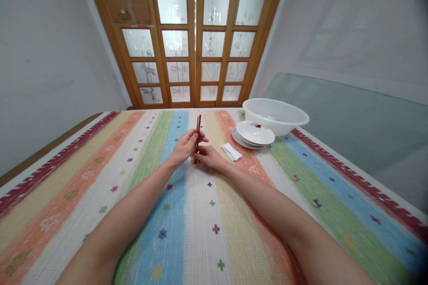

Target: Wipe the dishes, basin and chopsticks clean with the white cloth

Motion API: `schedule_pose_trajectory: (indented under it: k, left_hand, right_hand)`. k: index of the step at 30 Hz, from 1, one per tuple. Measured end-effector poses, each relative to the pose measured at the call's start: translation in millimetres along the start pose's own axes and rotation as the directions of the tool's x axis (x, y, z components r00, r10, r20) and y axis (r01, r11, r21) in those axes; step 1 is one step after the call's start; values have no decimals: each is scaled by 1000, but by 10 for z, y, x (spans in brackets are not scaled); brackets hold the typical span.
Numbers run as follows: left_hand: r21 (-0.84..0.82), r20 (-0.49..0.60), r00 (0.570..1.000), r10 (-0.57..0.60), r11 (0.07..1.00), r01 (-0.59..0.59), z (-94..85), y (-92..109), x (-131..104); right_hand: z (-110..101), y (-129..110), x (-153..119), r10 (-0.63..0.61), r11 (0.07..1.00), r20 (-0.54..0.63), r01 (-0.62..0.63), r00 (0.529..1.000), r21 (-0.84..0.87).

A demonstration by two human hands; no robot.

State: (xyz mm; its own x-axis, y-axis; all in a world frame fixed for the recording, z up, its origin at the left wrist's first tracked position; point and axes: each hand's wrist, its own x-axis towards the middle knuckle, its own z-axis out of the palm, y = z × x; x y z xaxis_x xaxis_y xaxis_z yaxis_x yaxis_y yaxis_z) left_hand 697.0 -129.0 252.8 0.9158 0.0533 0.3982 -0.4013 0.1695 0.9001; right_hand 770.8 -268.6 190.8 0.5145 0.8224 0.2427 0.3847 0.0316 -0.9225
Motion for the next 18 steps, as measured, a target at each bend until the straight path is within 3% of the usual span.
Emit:
schedule_pose_trajectory:
  k: [7,18]
  left_hand:
    - [-26,-4,1000,-21,999,21,-43,-75,-1]
    - [74,56,998,9,997,-13,27,85,-30]
  right_hand:
    - [21,32,-8,49,990,72,-58,996,128]
    - [-4,-8,-21,80,981,144,-103,986,162]
